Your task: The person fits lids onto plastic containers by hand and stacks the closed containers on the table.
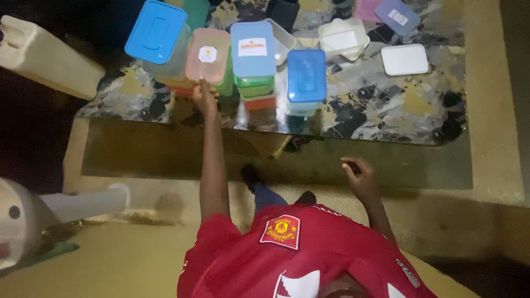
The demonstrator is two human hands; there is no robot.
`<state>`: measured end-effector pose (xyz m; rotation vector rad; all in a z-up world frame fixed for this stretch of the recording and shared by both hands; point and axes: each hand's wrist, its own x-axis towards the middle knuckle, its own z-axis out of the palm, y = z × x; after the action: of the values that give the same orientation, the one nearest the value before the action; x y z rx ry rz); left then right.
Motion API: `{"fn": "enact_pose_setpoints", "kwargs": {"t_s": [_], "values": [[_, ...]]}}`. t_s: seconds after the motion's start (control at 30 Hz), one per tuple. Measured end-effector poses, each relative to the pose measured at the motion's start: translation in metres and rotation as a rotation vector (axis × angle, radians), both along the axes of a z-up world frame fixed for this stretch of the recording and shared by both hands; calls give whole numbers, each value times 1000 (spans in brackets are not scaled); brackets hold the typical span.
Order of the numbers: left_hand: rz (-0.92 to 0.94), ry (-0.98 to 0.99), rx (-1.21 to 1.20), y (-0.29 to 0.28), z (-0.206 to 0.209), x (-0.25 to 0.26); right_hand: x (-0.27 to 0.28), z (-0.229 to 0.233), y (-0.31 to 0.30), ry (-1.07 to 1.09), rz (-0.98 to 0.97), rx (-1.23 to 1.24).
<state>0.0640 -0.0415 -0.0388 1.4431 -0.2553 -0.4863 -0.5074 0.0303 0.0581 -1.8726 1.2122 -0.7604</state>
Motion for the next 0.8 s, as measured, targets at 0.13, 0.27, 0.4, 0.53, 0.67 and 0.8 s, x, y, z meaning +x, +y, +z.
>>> {"fn": "enact_pose_setpoints", "kwargs": {"t_s": [0.13, 0.27, 0.4, 0.53, 0.67, 0.8], "values": [[-11, 76, 6, 10, 4, -31, -67, -19, 20, 32, -166, 97], [-61, 122, 49, 38, -16, -115, -97, -22, 24, 85, -325, 201], [-402, 21, -215, 47, -42, -196, -93, -5, 4, -88, -508, 32], [-641, -339, -82, 36, -23, -245, -86, 9, -20, -208, -698, 19], [-853, -4, -44, 15, 26, -288, -82, 17, -40, -313, -746, 77], [-1049, -89, 2, -7, 44, -318, -93, 30, -27, -235, -837, 118]]}}
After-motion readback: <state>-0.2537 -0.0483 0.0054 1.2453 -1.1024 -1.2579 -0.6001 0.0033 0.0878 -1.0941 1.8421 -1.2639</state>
